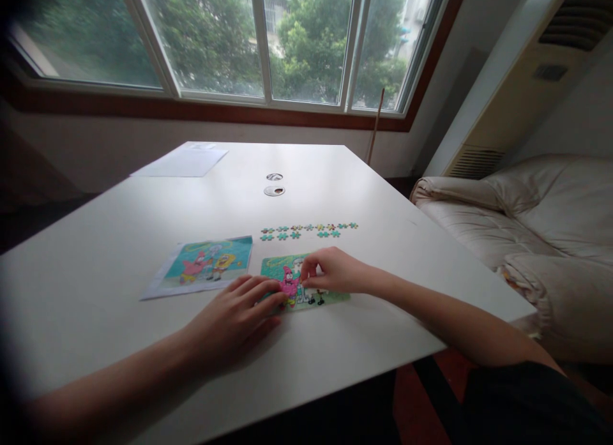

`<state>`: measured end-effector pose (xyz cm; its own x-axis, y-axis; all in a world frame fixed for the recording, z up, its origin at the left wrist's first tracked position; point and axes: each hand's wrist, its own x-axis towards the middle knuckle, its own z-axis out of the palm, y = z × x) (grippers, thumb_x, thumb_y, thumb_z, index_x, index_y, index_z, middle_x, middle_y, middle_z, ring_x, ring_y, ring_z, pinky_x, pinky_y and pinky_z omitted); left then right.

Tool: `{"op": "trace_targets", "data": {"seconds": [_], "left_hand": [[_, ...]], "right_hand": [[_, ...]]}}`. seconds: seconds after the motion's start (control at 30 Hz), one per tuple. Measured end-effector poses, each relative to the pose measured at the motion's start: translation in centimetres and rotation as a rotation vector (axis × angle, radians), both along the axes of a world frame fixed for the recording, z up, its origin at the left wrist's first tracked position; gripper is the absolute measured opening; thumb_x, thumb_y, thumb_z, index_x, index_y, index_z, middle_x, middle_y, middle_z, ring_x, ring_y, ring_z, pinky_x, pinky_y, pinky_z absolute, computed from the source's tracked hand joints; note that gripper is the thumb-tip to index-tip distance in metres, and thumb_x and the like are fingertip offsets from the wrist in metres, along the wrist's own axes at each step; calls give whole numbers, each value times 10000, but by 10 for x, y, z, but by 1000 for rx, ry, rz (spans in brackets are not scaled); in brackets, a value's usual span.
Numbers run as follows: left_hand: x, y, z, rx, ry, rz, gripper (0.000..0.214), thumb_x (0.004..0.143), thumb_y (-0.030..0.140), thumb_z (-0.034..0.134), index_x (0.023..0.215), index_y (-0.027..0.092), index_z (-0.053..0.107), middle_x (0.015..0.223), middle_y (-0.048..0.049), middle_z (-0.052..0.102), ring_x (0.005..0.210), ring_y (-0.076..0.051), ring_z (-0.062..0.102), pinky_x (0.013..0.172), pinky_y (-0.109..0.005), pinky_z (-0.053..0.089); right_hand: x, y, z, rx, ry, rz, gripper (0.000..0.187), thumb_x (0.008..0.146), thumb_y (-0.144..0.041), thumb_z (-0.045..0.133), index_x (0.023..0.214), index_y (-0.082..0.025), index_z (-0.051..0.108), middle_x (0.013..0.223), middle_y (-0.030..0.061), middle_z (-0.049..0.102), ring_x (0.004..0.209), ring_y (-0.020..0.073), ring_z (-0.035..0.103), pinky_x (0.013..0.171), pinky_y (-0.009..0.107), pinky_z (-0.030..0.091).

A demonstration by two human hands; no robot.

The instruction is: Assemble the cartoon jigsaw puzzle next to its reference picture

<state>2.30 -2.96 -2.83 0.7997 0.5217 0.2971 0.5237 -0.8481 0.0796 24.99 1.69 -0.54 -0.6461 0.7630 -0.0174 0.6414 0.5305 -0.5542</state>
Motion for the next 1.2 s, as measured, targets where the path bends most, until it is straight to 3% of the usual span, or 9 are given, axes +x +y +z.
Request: {"op": "trace_targets", "data": {"seconds": [0.5,0.7,0.87,1.07,1.2], "left_hand": [[0,1,0,24,5,-9,248,890,244,417,1110,180,511,1051,-92,571,959,-240,511,824,-429,416],[1,0,2,33,1,-8,235,884,238,432,1098,179,511,1042,-89,576,960,-245,516,814,-430,426],[1,0,3,32,8,8,241,878,235,446,1106,183,506,1055,-89,570,956,-243,516,816,-427,429],[1,0,2,4,15,54,228,882,245,444,1087,185,523,1032,-89,567,954,-249,510,823,-443,430],[1,0,1,24,-9,78,228,882,242,436,1078,178,533,1020,-93,568,941,-250,507,820,-446,432]], "right_hand": [[2,4,6,36,19,-1,120,766,-251,605,799,-150,660,692,10,627,621,97,526,584,206,376],[21,47,15,144,5,-138,157,763,-275,592,818,-147,664,673,7,599,593,91,477,574,213,364],[28,95,11,172,-75,-156,191,752,-268,591,867,-141,676,755,29,636,629,97,498,607,222,376],[12,125,10,27,-187,-83,335,706,-331,643,983,-143,650,932,61,637,647,93,519,586,221,385],[-1,133,15,-78,-289,-80,333,673,-308,673,957,-136,650,891,55,631,596,78,507,550,218,380]]}}
